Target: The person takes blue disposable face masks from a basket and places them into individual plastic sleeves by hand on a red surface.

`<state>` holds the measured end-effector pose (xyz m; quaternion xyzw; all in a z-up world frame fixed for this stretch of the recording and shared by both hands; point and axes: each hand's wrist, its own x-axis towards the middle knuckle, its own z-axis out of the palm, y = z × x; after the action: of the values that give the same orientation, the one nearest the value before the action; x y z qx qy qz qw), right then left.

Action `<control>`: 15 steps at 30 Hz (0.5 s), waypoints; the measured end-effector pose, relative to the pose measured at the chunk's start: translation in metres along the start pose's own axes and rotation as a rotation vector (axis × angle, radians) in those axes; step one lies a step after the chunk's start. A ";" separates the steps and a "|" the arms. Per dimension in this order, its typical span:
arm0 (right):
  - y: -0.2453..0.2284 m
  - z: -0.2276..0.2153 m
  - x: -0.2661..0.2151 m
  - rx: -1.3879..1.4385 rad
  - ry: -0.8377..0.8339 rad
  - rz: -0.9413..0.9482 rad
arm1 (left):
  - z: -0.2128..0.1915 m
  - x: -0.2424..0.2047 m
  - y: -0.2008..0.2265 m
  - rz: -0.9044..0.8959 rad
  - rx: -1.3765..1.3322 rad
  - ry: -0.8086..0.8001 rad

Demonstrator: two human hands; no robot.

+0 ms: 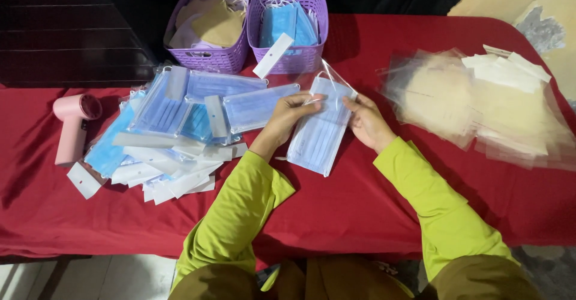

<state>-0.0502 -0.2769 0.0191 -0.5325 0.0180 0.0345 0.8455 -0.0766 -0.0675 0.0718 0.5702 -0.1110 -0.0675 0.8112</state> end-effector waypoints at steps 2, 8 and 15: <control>-0.020 0.022 -0.026 -0.020 -0.074 -0.032 | 0.002 -0.001 0.000 0.019 -0.014 0.016; -0.023 0.048 -0.047 -0.042 -0.072 -0.069 | -0.001 0.008 -0.011 0.035 -0.087 0.063; 0.001 0.020 -0.020 0.040 0.052 -0.089 | -0.021 0.023 -0.014 0.230 -0.033 0.257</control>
<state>-0.0708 -0.2590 0.0287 -0.5167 0.0168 -0.0172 0.8558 -0.0488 -0.0590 0.0539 0.5444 -0.0696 0.0975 0.8302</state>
